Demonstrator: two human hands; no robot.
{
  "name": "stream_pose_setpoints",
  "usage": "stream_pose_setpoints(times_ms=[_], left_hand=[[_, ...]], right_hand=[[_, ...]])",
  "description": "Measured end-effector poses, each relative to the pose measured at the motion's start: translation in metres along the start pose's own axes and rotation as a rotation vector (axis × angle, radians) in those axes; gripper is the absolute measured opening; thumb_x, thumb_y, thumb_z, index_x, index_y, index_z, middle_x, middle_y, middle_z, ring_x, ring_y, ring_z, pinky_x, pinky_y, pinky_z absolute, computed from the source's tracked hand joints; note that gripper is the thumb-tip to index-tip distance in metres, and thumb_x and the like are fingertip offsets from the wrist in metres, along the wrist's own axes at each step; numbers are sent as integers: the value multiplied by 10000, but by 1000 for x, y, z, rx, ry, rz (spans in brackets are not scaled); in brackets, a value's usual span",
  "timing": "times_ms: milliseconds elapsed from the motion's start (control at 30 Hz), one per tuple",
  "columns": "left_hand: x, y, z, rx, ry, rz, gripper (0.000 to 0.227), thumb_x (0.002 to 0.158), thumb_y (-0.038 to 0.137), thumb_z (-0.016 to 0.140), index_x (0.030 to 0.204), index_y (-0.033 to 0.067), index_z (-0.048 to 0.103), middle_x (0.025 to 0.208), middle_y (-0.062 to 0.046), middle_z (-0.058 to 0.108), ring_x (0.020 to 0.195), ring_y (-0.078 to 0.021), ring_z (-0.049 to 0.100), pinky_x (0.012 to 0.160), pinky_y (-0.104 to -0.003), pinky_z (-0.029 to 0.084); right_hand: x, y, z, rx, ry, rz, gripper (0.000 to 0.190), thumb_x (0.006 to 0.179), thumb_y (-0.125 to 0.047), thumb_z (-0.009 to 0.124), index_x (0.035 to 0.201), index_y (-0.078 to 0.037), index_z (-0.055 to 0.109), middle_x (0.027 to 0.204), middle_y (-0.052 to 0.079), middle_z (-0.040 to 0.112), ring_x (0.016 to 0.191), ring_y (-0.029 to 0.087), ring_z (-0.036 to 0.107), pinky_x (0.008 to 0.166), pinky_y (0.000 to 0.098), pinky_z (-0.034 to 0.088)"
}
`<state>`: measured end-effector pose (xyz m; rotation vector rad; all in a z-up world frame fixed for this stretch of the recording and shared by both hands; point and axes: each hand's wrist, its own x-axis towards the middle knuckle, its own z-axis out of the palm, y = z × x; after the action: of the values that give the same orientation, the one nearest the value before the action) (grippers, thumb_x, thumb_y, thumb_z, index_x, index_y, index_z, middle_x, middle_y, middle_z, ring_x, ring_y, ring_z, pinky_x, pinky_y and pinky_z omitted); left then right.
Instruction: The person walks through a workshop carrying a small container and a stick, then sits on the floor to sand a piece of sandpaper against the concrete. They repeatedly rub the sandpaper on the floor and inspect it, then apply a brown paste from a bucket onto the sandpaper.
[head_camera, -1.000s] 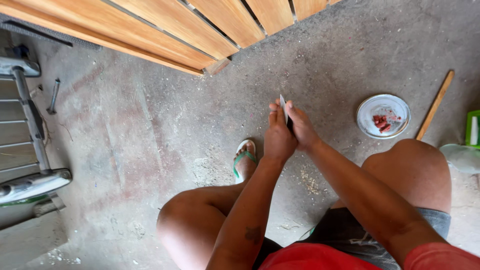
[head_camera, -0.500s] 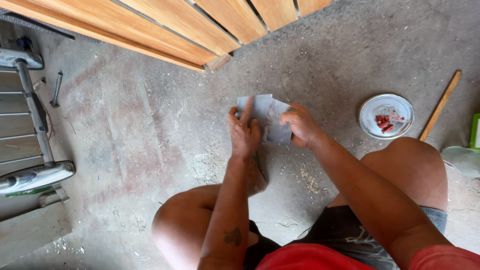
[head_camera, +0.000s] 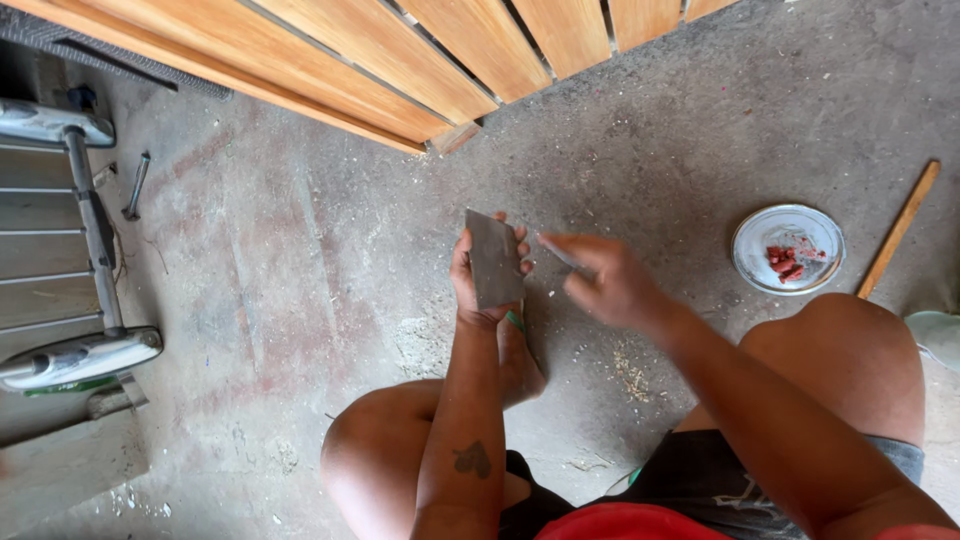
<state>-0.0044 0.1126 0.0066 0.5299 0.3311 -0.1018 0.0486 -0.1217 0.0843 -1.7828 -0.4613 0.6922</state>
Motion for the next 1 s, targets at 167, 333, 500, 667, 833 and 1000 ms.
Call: stream_pose_setpoints(times_ms=[167, 333, 500, 667, 833, 1000], left_hand=[[11, -6, 44, 185, 168, 104, 728, 875, 572, 638, 1501, 281, 407, 1311, -102, 565, 1058, -305, 671, 793, -440, 602], [17, -15, 58, 277, 41, 93, 805, 967, 651, 527, 1596, 169, 384, 1458, -77, 563, 1117, -269, 645, 847, -347, 566], [16, -18, 56, 341, -48, -34, 1076, 929, 867, 227, 1587, 41, 431, 1529, -98, 564, 1156, -246, 651, 878, -301, 501], [16, -24, 62, 560, -83, 68, 1079, 951, 847, 164, 1558, 7, 464, 1523, -111, 574, 1212, -257, 620, 966, -328, 439], [14, -53, 63, 636, -149, 183, 876, 1065, 694, 265, 1504, -30, 492, 1490, -151, 573, 1367, -260, 540, 1207, -386, 380], [11, -66, 49, 834, -136, 200, 759, 1159, 566, 306, 1485, -80, 536, 1443, -237, 594, 1332, -308, 558, 1169, -423, 433]], right_hand=[[-22, -1, 59, -236, 254, -704, 535, 790, -25, 712, 1320, -15, 645, 1226, 171, 662, 1096, 312, 682, 900, 392, 587], [-22, 5, 70, -224, 357, -676, 399, 875, -50, 714, 1270, -12, 682, 1172, 120, 669, 1025, 275, 697, 854, 376, 588], [-30, 2, 78, -157, 448, -629, 309, 943, -46, 691, 1246, 18, 681, 1136, 113, 672, 971, 257, 709, 810, 343, 592], [-27, 1, 84, -120, 523, -554, 310, 955, -41, 652, 1247, 56, 684, 1105, 142, 670, 941, 259, 711, 773, 333, 583], [1, 11, 61, -92, 653, -452, 306, 945, -48, 635, 1233, 42, 686, 1106, 171, 661, 982, 301, 687, 828, 385, 564], [8, 36, 70, 64, 725, -354, 277, 961, -12, 591, 1210, -2, 713, 1101, 165, 686, 977, 316, 697, 847, 396, 562]])
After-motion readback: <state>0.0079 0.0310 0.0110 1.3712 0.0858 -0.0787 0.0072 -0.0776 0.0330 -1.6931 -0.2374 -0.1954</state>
